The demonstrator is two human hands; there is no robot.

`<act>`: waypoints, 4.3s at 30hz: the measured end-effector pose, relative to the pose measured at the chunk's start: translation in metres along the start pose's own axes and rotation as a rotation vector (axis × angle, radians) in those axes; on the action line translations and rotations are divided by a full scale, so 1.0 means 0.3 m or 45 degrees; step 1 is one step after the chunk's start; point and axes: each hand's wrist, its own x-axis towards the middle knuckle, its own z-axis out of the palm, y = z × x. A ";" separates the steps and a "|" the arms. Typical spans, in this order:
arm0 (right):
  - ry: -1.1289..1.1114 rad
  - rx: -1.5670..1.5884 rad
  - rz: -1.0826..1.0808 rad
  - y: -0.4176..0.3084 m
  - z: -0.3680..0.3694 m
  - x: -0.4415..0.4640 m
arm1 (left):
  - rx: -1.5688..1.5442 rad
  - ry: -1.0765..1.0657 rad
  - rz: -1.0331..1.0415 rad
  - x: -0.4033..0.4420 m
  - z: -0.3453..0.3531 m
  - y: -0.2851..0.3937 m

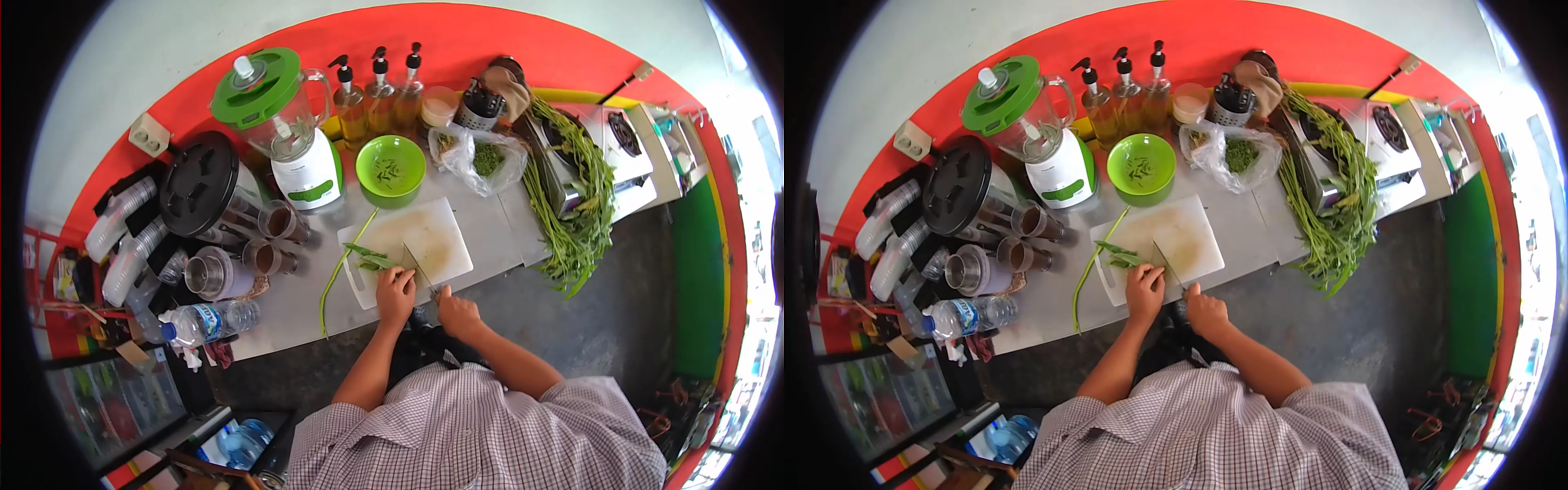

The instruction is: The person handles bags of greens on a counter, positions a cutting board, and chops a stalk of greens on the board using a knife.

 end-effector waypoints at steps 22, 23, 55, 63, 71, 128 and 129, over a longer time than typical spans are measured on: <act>0.102 0.047 -0.157 0.028 -0.040 0.060 | 0.131 -0.077 0.125 -0.007 0.001 0.001; 0.101 0.061 -0.142 0.031 -0.030 0.056 | 0.134 -0.079 0.132 -0.006 -0.002 0.004; 0.056 0.073 -0.085 0.027 0.055 0.040 | 0.166 -0.052 0.189 -0.009 -0.004 0.013; 0.089 0.001 -0.150 0.024 -0.010 0.037 | 0.160 -0.066 0.180 -0.016 0.000 0.000; 0.146 0.014 -0.149 0.044 0.030 0.068 | 0.157 -0.065 0.197 -0.018 -0.002 0.007; 0.418 0.679 -0.254 0.490 0.028 -0.019 | 0.355 -0.109 -0.114 0.225 0.188 0.153; 0.488 0.709 -0.262 0.508 0.041 -0.024 | 0.362 -0.118 -0.163 0.257 0.201 0.143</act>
